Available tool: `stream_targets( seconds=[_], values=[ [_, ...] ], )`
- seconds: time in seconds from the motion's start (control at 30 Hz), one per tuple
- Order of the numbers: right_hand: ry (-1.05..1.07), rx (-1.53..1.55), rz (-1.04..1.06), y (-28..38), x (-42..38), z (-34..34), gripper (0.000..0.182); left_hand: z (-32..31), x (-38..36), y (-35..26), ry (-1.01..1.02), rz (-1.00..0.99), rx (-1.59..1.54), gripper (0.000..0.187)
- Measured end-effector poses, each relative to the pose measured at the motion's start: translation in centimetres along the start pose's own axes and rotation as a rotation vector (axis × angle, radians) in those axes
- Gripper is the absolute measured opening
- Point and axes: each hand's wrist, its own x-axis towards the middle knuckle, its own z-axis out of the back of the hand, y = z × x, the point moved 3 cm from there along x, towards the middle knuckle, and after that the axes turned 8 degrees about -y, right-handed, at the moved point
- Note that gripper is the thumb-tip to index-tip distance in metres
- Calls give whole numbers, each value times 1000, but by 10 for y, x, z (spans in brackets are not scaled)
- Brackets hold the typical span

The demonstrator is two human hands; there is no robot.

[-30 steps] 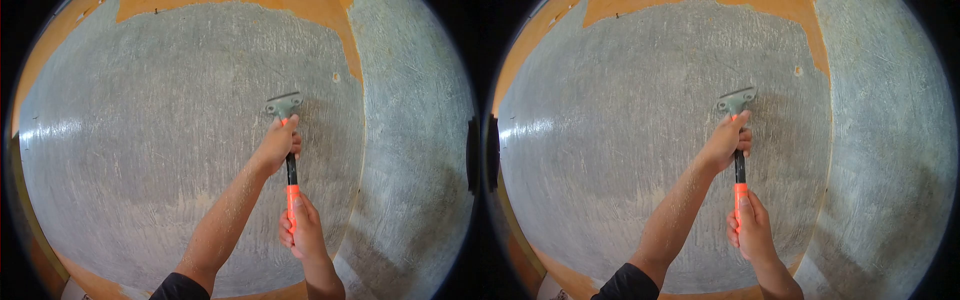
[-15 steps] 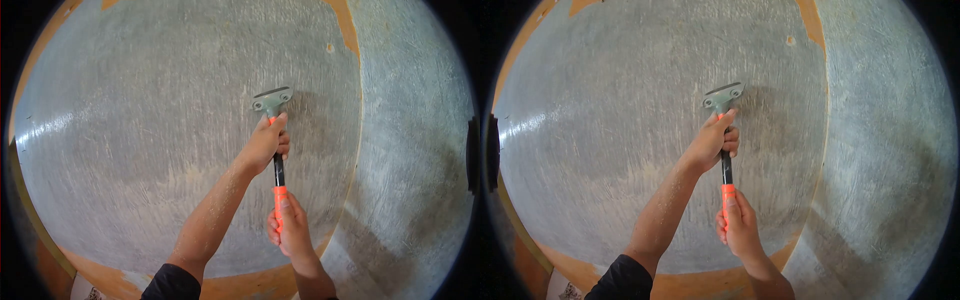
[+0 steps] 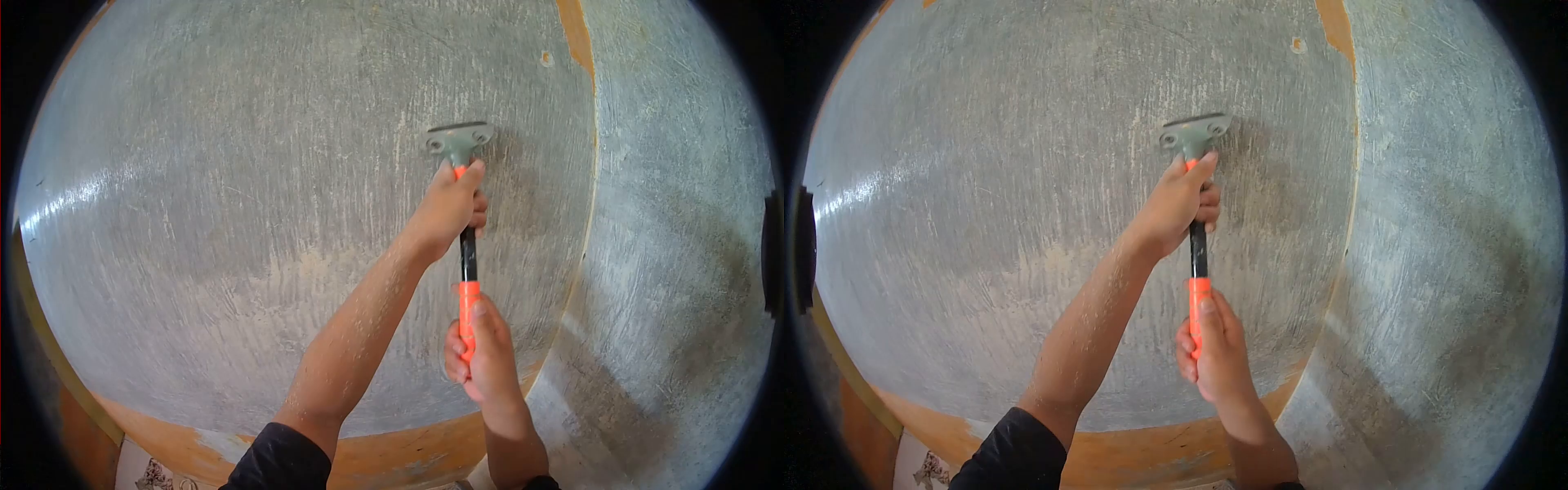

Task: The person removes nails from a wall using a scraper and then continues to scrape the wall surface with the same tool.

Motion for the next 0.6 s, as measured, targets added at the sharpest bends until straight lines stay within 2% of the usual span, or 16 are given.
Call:
stream_targets(
  seconds=[0.07, 0.17, 0.3, 0.4, 0.5, 0.6],
  values=[
    [-11, -4, 14, 2, 1, 0, 44, -7, 4, -8, -45, 0, 21, 22],
    [-46, -19, 20, -10, -11, 5, 45, -2, -4, 13, 4, 4, -15, 22],
    [-16, -7, -49, -17, -25, 8, 44, 3, -26, 22, 15, 104, -41, 22],
    [-5, -23, -41, -1, -14, 9, 46, 0, -9, 11, 17, 8, -50, 24],
    [9, -47, -21, 14, -3, 9, 47, -7, 0, -6, -20, 8, -64, 25],
    [16, -54, -35, 11, -10, 14, 45, -6, -8, 8, -20, 6, -70, 25]
  ],
)
